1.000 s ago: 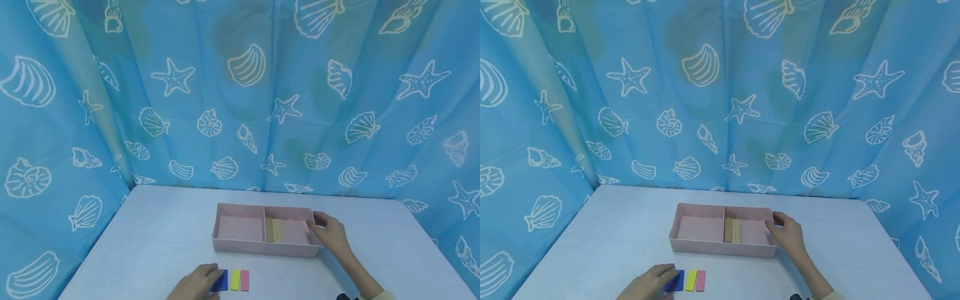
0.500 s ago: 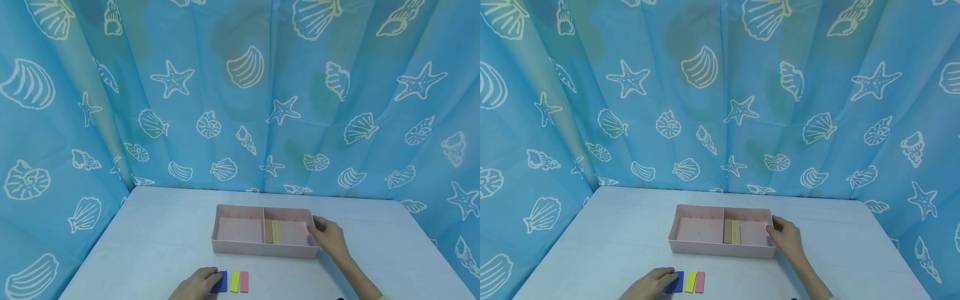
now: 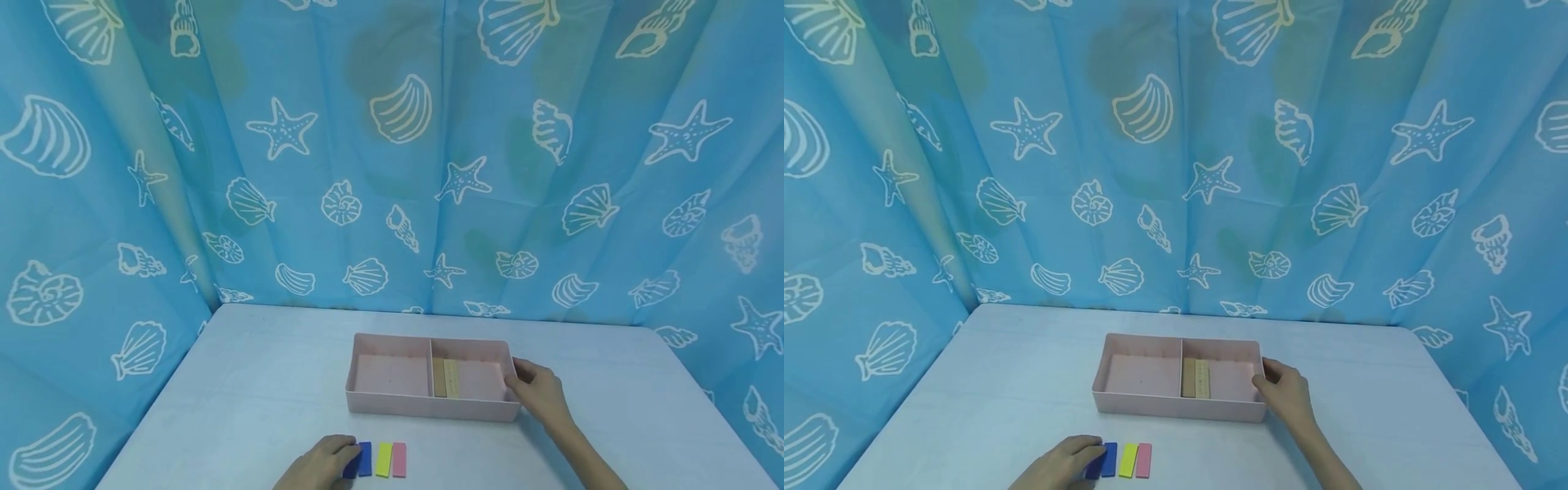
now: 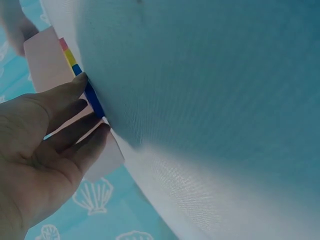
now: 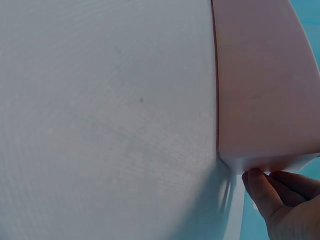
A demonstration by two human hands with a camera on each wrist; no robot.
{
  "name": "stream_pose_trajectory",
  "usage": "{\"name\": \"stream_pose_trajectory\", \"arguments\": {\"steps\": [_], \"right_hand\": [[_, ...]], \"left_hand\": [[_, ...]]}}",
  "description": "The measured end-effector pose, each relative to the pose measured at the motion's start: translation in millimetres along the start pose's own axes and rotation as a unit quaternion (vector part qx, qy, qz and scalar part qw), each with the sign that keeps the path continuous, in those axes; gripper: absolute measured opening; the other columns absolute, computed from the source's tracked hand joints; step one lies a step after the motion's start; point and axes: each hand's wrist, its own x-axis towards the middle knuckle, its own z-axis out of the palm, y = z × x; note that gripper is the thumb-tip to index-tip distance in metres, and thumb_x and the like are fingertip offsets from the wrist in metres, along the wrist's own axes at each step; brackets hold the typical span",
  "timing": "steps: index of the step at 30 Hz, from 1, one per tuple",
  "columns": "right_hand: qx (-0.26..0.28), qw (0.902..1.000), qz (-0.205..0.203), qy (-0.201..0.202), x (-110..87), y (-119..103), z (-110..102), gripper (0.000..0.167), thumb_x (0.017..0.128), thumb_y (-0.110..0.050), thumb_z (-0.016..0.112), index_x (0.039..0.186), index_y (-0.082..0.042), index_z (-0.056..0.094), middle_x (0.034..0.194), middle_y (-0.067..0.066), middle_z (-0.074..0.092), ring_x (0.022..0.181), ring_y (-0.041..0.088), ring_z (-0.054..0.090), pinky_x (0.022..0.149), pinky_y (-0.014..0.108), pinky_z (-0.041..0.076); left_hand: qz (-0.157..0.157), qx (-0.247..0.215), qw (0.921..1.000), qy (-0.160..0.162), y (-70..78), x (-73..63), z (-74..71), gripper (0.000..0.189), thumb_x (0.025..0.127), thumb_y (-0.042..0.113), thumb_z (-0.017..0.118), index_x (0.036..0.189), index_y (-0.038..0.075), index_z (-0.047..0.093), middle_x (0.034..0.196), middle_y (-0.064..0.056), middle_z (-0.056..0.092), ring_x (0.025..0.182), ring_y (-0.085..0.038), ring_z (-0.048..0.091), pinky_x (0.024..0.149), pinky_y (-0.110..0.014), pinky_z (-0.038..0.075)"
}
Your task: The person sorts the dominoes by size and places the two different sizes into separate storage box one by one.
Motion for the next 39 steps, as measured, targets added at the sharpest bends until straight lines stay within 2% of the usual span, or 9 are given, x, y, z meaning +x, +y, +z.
{"name": "stream_pose_trajectory", "arguments": {"steps": [9,15,20,29,39], "right_hand": [[0.009,0.9999,0.007,0.003,0.7,1,1,0.054,0.094,-0.016,0.054,0.139,0.011,0.046,0.137,0.032,0.050,0.127,0.048,0.047,0.102,0.056,0.043],[0.011,0.9999,0.007,0.002,1.8,2,1,0.054,0.095,-0.017,0.054,0.139,0.011,0.046,0.138,0.031,0.050,0.127,0.048,0.047,0.102,0.056,0.043],[0.015,0.9998,0.013,-0.001,1.6,4,1,0.054,0.094,-0.018,0.054,0.139,0.010,0.047,0.138,0.031,0.050,0.128,0.047,0.047,0.103,0.056,0.042],[0.017,0.9997,0.019,0.000,1.8,4,2,0.054,0.095,-0.019,0.053,0.140,0.010,0.045,0.139,0.031,0.049,0.129,0.048,0.046,0.103,0.056,0.042],[0.020,0.9996,0.020,-0.003,1.1,5,3,0.054,0.094,-0.020,0.054,0.140,0.009,0.046,0.138,0.031,0.050,0.128,0.047,0.047,0.102,0.056,0.043]], "left_hand": [[0.010,0.008,0.9997,0.019,-1.5,1.5,0.9,0.038,0.085,0.021,0.078,0.119,0.010,0.067,0.123,-0.003,0.061,0.119,-0.023,0.057,0.093,-0.039,0.053],[0.018,-0.001,0.9992,0.036,-3.4,0.3,-1.6,0.038,0.084,0.018,0.079,0.119,0.007,0.068,0.120,-0.005,0.062,0.116,-0.024,0.059,0.093,-0.039,0.053],[0.012,-0.016,0.9992,0.035,-5.2,0.1,-2.8,0.036,0.083,0.019,0.080,0.116,0.008,0.069,0.114,-0.004,0.063,0.112,-0.022,0.060,0.092,-0.038,0.053],[0.046,-0.014,0.9961,0.074,-9.1,-2.1,-3.6,0.034,0.081,0.018,0.082,0.110,0.005,0.071,0.110,-0.005,0.067,0.106,-0.022,0.064,0.088,-0.036,0.055],[0.038,-0.018,0.9966,0.071,-4.2,-3.7,-9.6,0.033,0.083,0.023,0.080,0.110,0.006,0.072,0.109,-0.005,0.066,0.102,-0.020,0.065,0.088,-0.036,0.056]]}}
